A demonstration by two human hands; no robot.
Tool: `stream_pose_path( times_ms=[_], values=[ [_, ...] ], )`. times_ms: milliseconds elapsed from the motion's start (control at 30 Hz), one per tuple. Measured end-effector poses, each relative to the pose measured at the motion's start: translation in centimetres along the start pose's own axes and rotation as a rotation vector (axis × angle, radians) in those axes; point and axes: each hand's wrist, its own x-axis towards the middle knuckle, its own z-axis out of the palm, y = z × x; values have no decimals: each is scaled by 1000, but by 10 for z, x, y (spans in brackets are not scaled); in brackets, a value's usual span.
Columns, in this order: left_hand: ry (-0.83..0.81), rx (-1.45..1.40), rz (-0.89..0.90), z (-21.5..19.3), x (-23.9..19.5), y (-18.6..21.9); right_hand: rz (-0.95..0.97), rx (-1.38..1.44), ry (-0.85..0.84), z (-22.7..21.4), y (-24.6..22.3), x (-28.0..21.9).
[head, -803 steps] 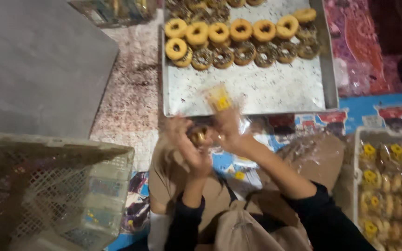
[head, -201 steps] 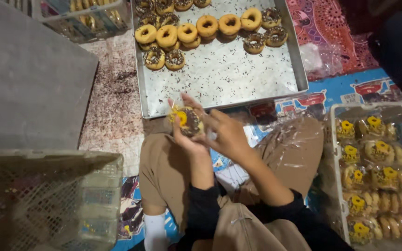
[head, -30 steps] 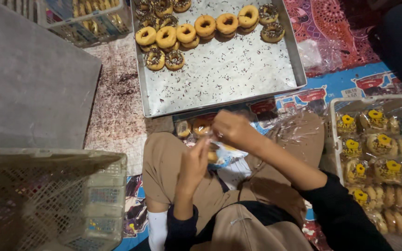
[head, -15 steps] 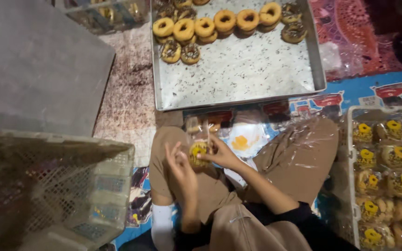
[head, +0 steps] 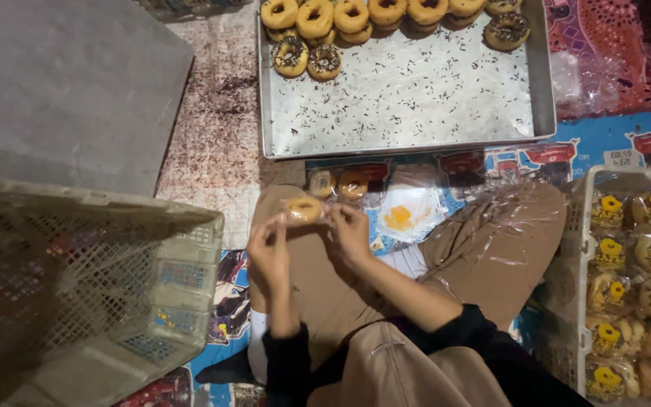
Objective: The person sits on the floor and individually places doughnuts from a metal tray into clear plastic bags, then places the sealed bags into a white crate. The person handles both plain and chocolate-sprinkled doughnuts.
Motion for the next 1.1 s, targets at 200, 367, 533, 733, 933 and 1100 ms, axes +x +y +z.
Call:
stream_pose_path(
  times_ms=[200, 367, 533, 733, 933, 1100],
  values=[
    [-16, -322, -468, 6, -66, -63, 319, -63, -220, -36, -13, -57],
    [-293, -419, -386, 44, -45, -74, -930, -927, -474, -95, -50, -27],
    [-650, -24, -56, 138, 9, -32, -264, -414, -273, -154, -39, -7],
    [-961, 644, 503, 210, 74, -49, 209, 30, -218, -218, -19, -1],
    [-1009, -152, 532, 174, 47, -36, -306, -334, -379, -200, -95, -17],
    [-1264, -1106, -1082, 149, -22, -24, -292, -778, -475, -161, -150, -21]
  ],
)
